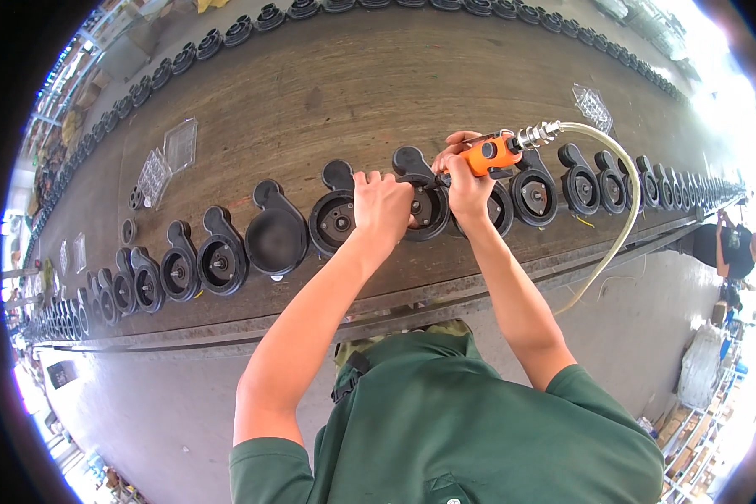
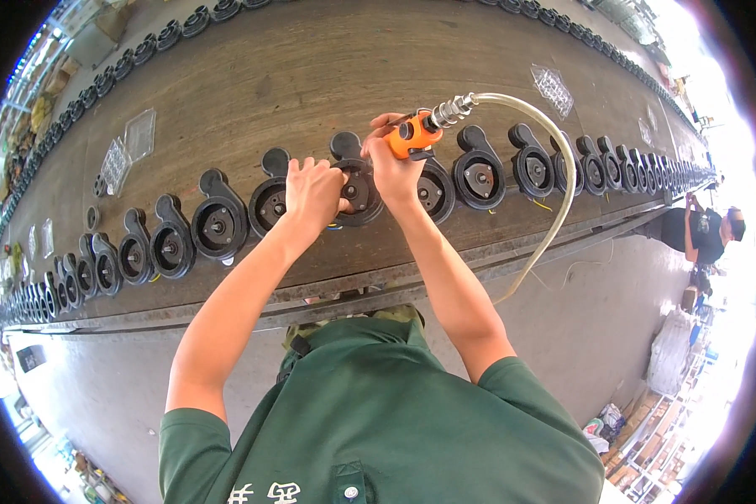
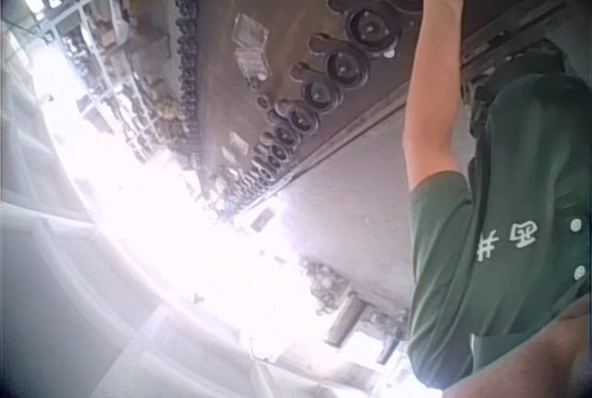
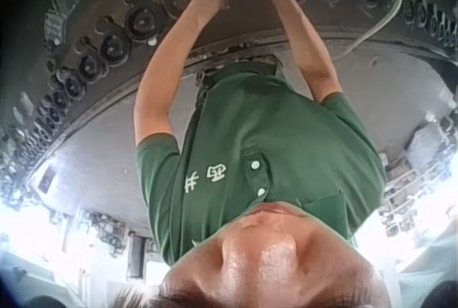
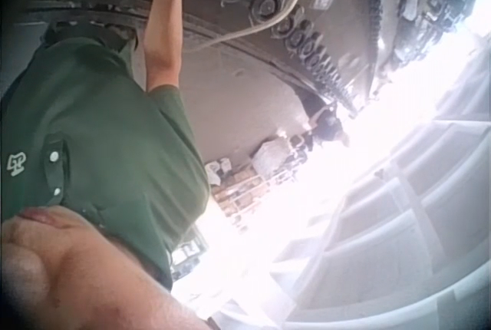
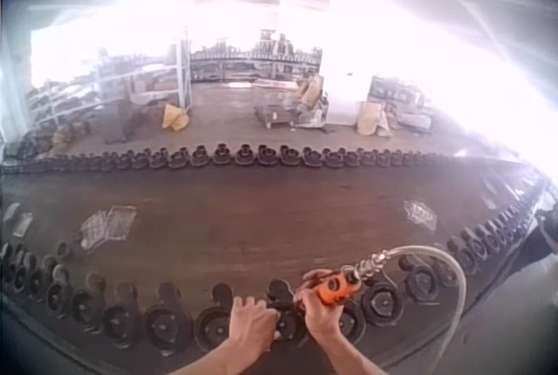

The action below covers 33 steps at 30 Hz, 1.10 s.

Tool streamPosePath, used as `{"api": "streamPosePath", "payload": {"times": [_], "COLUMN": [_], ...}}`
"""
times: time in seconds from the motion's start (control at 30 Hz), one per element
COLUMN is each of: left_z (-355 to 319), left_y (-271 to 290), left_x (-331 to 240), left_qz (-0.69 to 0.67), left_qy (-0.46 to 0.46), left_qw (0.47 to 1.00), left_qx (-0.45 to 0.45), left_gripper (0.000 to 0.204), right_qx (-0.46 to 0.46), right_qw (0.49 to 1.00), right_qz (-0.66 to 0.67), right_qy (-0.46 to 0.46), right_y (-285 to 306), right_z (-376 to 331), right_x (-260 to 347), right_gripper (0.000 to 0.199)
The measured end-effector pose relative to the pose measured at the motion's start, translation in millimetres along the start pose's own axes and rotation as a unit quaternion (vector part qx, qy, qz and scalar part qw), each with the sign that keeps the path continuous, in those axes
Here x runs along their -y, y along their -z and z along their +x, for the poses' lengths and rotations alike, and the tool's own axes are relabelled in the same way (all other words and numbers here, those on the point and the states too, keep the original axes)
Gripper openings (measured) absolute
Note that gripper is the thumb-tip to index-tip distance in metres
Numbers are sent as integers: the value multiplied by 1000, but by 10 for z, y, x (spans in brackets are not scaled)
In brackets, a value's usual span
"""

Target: The person assembles components into mechanical housings using an orange pneumatic screwdriver. The person aligns the components by hand and fastens them by applying the tool to specific points on the housings.

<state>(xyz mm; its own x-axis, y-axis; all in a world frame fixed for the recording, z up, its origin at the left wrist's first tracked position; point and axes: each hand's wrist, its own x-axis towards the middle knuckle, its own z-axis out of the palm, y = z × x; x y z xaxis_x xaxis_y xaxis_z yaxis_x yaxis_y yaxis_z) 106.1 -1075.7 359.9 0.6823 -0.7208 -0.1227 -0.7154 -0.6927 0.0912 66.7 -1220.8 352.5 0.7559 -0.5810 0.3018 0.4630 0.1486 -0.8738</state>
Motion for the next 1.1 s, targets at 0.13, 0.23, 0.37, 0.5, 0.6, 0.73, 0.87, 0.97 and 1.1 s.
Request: {"api": "streamPosePath", "payload": {"times": [0.13, 0.23, 0.37, 0.5, 0.6, 0.73, 0.87, 0.97, 1.1], "left_z": [-4, -7, -8, -8, 11, 22, 2, -16, -5], "left_y": [9, 36, 38, 55, 44, 48, 44, 23, 8], "left_x": [11, 10, 6, 9, 43, 72, 68, 67, 65], "left_qz": [-8, -17, -12, -15, -24, -33, -34, -37, -27], "left_qy": [3, 3, 2, -3, -10, -18, -14, -11, -8], "left_qw": [1000, 1000, 1000, 1000, 999, 999, 999, 999, 999], "left_qx": [6, 19, 21, 24, 32, 31, 24, 16, 16], "left_gripper": [35, 34, 34, 34, 35, 35, 34, 33, 32], "right_qx": [2, -7, -12, -5, 9, 57, 45, 47, 53], "right_qw": [1000, 1000, 1000, 1000, 1000, 997, 998, 998, 998], "right_qz": [-13, 8, 1, 8, -5, -38, -8, -40, -44], "right_qy": [-3, -11, -14, -6, -4, -25, -37, -31, -16], "right_y": [-28, -47, -25, -28, -53, -39, -79, -120, -129], "right_z": [6, 9, -9, -7, -4, -5, 28, 17, 12], "right_x": [8, -9, -37, -41, -18, -45, -49, -41, -96], "right_gripper": [23, 23, 21, 21, 21, 22, 20, 17, 16]}}
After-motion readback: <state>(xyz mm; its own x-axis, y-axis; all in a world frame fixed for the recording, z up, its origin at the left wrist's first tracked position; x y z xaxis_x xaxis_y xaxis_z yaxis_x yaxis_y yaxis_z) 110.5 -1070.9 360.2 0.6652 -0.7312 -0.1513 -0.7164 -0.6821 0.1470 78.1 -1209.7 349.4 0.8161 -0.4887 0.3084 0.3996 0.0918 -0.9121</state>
